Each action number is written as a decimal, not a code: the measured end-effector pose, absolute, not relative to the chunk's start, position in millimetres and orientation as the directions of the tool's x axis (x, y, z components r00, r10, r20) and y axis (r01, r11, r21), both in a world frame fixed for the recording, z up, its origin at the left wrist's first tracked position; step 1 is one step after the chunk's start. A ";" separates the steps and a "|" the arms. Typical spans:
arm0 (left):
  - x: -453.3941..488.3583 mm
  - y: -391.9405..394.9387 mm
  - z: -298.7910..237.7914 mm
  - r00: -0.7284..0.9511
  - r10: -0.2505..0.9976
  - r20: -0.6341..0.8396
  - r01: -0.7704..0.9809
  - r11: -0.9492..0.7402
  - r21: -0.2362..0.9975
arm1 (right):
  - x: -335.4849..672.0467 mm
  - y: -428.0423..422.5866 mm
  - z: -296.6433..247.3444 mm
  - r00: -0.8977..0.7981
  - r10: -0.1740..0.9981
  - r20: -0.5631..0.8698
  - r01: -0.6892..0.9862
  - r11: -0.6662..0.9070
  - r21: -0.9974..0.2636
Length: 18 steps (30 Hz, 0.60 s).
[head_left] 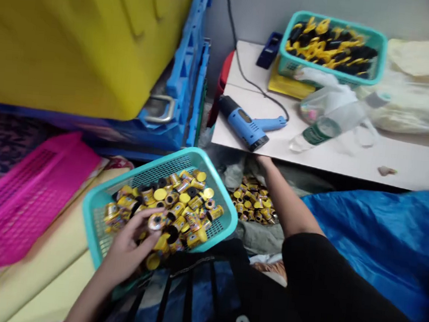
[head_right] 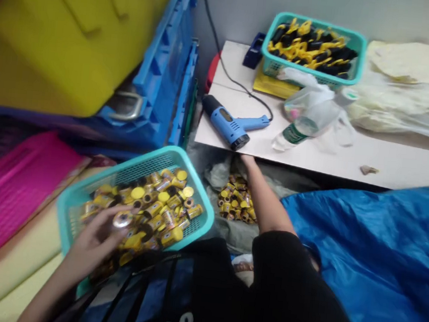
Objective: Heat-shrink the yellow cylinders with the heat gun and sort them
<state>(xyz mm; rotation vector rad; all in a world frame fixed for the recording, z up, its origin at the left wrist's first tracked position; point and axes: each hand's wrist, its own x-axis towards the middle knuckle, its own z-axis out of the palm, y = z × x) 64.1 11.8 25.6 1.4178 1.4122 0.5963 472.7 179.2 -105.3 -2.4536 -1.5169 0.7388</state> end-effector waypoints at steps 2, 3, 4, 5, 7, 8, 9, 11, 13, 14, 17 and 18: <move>71.3 10.0 29.9 0.214 0.941 -0.262 0.387 0.164 0.907 | 455.4 175.4 -99.6 0.353 0.858 -0.372 0.761 -0.495 -0.419; 73.2 9.6 30.9 0.223 0.944 -0.245 0.378 0.148 0.914 | 445.6 168.4 -95.5 0.339 0.857 -0.388 0.751 -0.495 -0.436; 73.9 9.3 31.6 0.235 0.945 -0.226 0.378 0.125 0.917 | 435.8 158.6 -89.7 0.318 0.866 -0.386 0.748 -0.480 -0.459; 73.8 9.1 32.0 0.252 0.946 -0.204 0.385 0.096 0.918 | 426.1 146.5 -81.7 0.293 0.885 -0.363 0.749 -0.448 -0.488; 71.9 8.8 33.1 0.299 0.944 -0.144 0.398 0.013 0.917 | 406.6 118.5 -58.4 0.226 0.934 -0.276 0.727 -0.350 -0.591; 70.8 8.8 33.8 0.323 0.940 -0.106 0.402 -0.035 0.915 | 396.3 104.0 -43.8 0.188 0.956 -0.224 0.692 -0.291 -0.661; 69.8 8.9 34.6 0.343 0.937 -0.065 0.407 -0.086 0.909 | 385.1 90.1 -28.2 0.116 0.982 -0.150 0.574 -0.190 -0.797; 68.3 9.6 35.8 0.369 0.929 0.005 0.428 -0.175 0.887 | 359.8 66.4 2.3 -0.068 0.998 0.010 0.405 0.037 -0.914; 67.3 10.1 35.4 0.385 0.921 0.052 0.446 -0.235 0.864 | 332.3 50.2 25.2 -0.277 0.932 0.233 0.326 0.319 -0.890; 66.7 9.9 34.4 0.388 0.919 0.069 0.447 -0.253 0.858 | 318.8 45.2 32.0 -0.365 0.872 0.327 0.276 0.437 -0.856; 63.4 6.1 28.2 0.361 0.930 0.067 0.424 -0.228 0.876 | 285.5 40.2 34.9 -0.500 0.722 0.479 0.212 0.638 -0.741; 61.3 3.7 25.7 0.345 0.938 0.032 0.406 -0.180 0.896 | 278.1 40.9 32.0 -0.526 0.699 0.484 0.231 0.666 -0.710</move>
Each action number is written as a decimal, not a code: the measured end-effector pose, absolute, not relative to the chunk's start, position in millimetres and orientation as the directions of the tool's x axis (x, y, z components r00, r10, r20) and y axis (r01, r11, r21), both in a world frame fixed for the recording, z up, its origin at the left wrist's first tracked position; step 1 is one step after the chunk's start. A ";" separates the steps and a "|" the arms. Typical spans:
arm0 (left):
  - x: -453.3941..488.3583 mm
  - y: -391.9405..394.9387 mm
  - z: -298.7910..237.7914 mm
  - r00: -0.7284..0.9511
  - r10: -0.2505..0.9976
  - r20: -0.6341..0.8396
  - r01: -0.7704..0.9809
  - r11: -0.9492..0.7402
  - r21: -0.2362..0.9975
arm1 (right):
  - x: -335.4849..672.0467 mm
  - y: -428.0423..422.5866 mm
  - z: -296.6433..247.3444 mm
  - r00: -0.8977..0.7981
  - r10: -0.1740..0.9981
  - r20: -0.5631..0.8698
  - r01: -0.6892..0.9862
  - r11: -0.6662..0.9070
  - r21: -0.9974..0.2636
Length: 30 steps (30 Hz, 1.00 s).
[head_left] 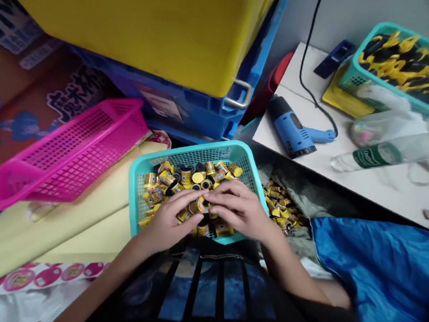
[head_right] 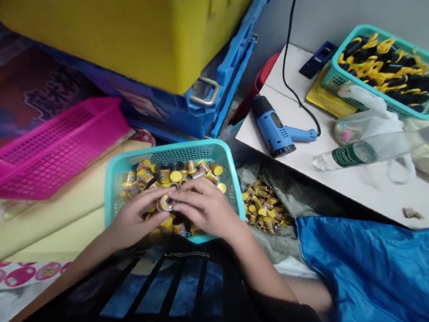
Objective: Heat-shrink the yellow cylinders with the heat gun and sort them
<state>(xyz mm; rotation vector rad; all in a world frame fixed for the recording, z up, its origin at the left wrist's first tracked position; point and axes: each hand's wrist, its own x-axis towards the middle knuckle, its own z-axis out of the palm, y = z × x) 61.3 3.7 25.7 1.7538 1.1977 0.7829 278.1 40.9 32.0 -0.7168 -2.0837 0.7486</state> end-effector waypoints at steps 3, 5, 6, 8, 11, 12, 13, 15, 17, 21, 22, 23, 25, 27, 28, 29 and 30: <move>49.0 -4.4 19.6 0.295 0.946 -0.136 0.334 0.032 0.942 | 269.8 45.4 23.3 -0.649 0.652 0.392 0.327 0.704 -0.630; 33.9 -7.7 16.7 0.208 0.961 -0.182 0.298 0.115 0.948 | 274.0 49.0 21.9 -0.673 0.688 0.271 0.419 0.656 -0.628; 24.5 -7.7 15.2 0.142 0.975 -0.169 0.294 0.122 0.948 | 277.4 50.7 22.5 -0.642 0.733 0.224 0.475 0.610 -0.634; 4.2 -4.1 11.5 -0.003 0.995 -0.101 0.344 0.095 0.934 | 283.1 52.4 23.9 -0.560 0.814 0.152 0.561 0.509 -0.653; -21.4 9.1 4.3 -0.097 0.995 -0.009 0.587 0.065 0.807 | 280.7 47.6 20.7 -0.627 0.779 0.025 0.580 0.488 -0.652; -26.8 14.6 2.0 -0.080 0.997 0.004 0.672 0.051 0.739 | 276.8 43.8 17.6 -0.688 0.725 -0.034 0.576 0.517 -0.633; -30.3 19.9 0.0 -0.041 0.999 0.010 0.737 0.024 0.676 | 272.2 39.2 13.8 -0.732 0.675 -0.090 0.580 0.549 -0.601; -31.9 28.0 -2.2 0.057 0.998 0.039 0.806 -0.070 0.588 | 262.9 29.3 5.6 -0.755 0.630 -0.182 0.624 0.604 -0.496; -27.4 29.3 -1.4 0.118 0.985 0.129 0.827 -0.169 0.536 | 257.1 20.5 -0.1 -0.729 0.648 -0.222 0.676 0.629 -0.385; -6.4 9.3 3.2 0.390 0.899 0.198 0.742 -0.435 0.511 | 257.8 13.6 1.5 -0.709 0.669 -0.223 0.704 0.654 -0.278; 0.0 2.0 2.8 0.489 0.858 0.158 0.703 -0.495 0.511 | 259.1 14.1 3.7 -0.706 0.670 -0.228 0.707 0.658 -0.259; 6.3 -5.0 1.1 0.563 0.819 0.112 0.680 -0.535 0.501 | 260.4 15.1 6.0 -0.702 0.671 -0.237 0.712 0.660 -0.240; 17.2 -15.4 -5.5 0.598 0.800 0.033 0.708 -0.548 0.446 | 262.1 18.1 8.9 -0.692 0.676 -0.253 0.721 0.665 -0.197; 24.5 -19.2 -14.1 0.560 0.828 0.005 0.760 -0.516 0.396 | 262.6 20.9 8.3 -0.682 0.688 -0.247 0.729 0.665 -0.159; 26.7 -18.7 -17.9 0.545 0.839 0.006 0.769 -0.502 0.395 | 262.9 22.2 6.6 -0.674 0.699 -0.238 0.737 0.659 -0.150; 27.9 -17.1 -20.5 0.533 0.846 0.016 0.768 -0.491 0.411 | 263.5 23.3 4.3 -0.662 0.714 -0.229 0.749 0.644 -0.154; 28.5 -14.9 -21.8 0.516 0.856 0.039 0.760 -0.478 0.441 | 264.7 24.5 1.8 -0.646 0.731 -0.220 0.763 0.621 -0.177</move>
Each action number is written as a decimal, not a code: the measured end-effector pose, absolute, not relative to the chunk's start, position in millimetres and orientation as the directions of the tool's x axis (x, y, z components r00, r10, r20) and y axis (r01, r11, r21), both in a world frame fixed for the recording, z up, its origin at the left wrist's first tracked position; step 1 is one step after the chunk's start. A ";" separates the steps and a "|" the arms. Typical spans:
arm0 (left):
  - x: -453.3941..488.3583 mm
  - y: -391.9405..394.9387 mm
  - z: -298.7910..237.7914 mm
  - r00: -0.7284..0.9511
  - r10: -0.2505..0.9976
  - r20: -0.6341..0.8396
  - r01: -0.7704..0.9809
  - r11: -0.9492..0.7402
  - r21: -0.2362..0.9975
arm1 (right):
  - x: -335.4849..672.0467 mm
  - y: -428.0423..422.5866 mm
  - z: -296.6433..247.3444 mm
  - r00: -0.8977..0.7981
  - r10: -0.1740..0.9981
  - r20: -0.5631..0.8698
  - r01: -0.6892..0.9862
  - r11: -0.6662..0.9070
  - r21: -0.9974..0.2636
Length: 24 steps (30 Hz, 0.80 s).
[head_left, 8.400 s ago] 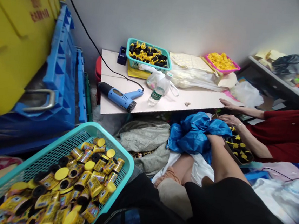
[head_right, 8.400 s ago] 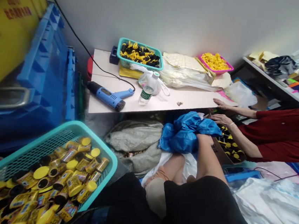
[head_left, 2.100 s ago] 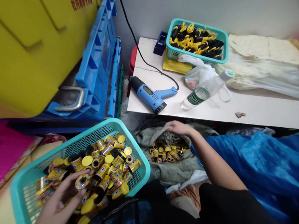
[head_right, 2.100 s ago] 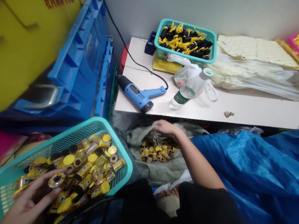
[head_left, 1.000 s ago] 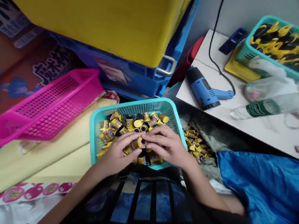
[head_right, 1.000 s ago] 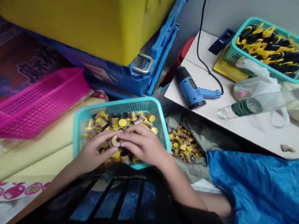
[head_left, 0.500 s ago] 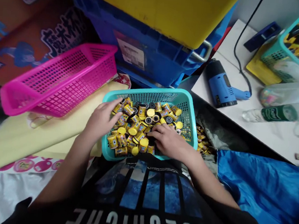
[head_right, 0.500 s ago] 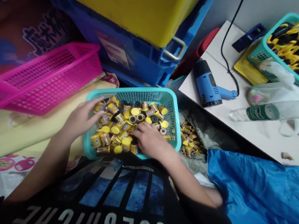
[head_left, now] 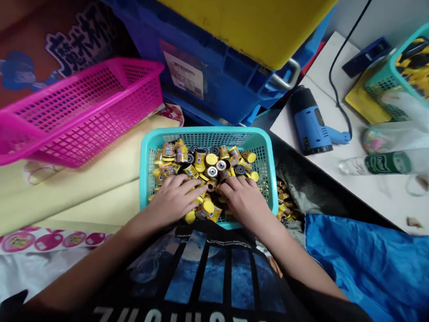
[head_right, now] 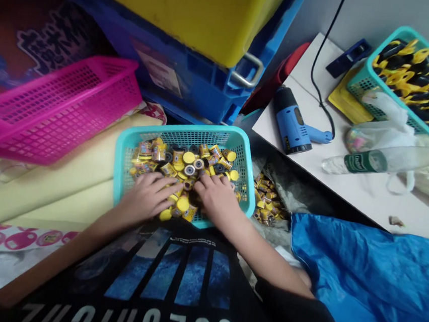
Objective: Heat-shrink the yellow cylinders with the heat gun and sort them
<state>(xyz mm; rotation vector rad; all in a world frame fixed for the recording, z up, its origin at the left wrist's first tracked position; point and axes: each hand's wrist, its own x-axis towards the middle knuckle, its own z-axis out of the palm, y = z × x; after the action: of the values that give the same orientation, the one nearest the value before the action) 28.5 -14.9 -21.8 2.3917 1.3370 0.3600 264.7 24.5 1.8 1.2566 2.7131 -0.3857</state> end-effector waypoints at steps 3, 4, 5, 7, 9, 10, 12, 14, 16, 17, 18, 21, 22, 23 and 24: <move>28.1 -9.0 -16.3 0.331 0.934 0.137 0.722 -0.344 0.600 | 272.9 28.7 -2.3 -0.593 0.792 -0.147 0.762 0.491 -0.423; 27.8 -8.1 -11.9 0.233 0.962 0.139 0.683 -0.264 0.681 | 276.8 30.1 -1.4 -0.570 0.815 -0.102 0.717 0.434 -0.545; 27.5 -7.7 -6.8 0.144 0.983 0.111 0.613 -0.177 0.770 | 280.7 31.2 0.8 -0.544 0.837 -0.055 0.646 0.376 -0.664; 27.5 -8.0 3.9 0.057 0.998 -0.008 0.403 -0.016 0.915 | 287.3 32.5 7.6 -0.489 0.872 0.019 0.465 0.279 -0.840; 28.5 -8.3 13.0 0.077 0.991 -0.112 0.206 0.094 0.974 | 290.8 32.3 14.6 -0.448 0.892 0.060 0.329 0.227 -0.917; 29.3 -8.3 16.5 0.100 0.985 -0.138 0.141 0.123 0.982 | 291.3 32.0 17.1 -0.434 0.898 0.072 0.290 0.215 -0.933; 31.3 -7.6 21.4 0.131 0.979 -0.156 0.066 0.148 0.987 | 290.7 31.2 19.8 -0.416 0.906 0.083 0.258 0.205 -0.944; 33.2 -6.8 23.9 0.149 0.973 -0.175 0.028 0.173 0.985 | 288.7 31.0 20.6 -0.407 0.910 0.077 0.251 0.192 -0.949; 34.7 -6.6 25.2 0.158 0.963 -0.219 0.023 0.218 0.976 | 286.0 31.2 21.9 -0.398 0.914 0.079 0.238 0.187 -0.953; 35.2 -6.8 25.7 0.160 0.957 -0.244 0.027 0.243 0.970 | 284.5 31.4 23.0 -0.393 0.915 0.089 0.230 0.191 -0.954; 35.7 -7.0 26.2 0.160 0.952 -0.261 0.032 0.260 0.965 | 282.9 31.6 24.4 -0.387 0.917 0.102 0.219 0.199 -0.955; 37.1 -7.6 27.9 0.149 0.957 -0.249 0.028 0.248 0.968 | 278.0 31.8 27.1 -0.368 0.919 0.139 0.173 0.214 -0.961; 37.7 -7.7 28.5 0.148 0.961 -0.232 0.023 0.231 0.973 | 276.3 31.4 26.7 -0.360 0.923 0.139 0.156 0.207 -0.966; 38.2 -7.8 29.2 0.149 0.966 -0.213 0.020 0.213 0.977 | 274.4 30.8 25.5 -0.350 0.928 0.125 0.139 0.184 -0.973; 38.7 -8.0 29.7 0.148 0.970 -0.193 0.018 0.192 0.981 | 272.4 29.8 23.6 -0.338 0.936 0.096 0.113 0.141 -0.983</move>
<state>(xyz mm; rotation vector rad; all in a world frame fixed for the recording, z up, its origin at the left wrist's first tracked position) 38.7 -8.0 29.7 1.1354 1.1870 0.9569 272.4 29.8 23.6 1.7824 2.7724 -2.2157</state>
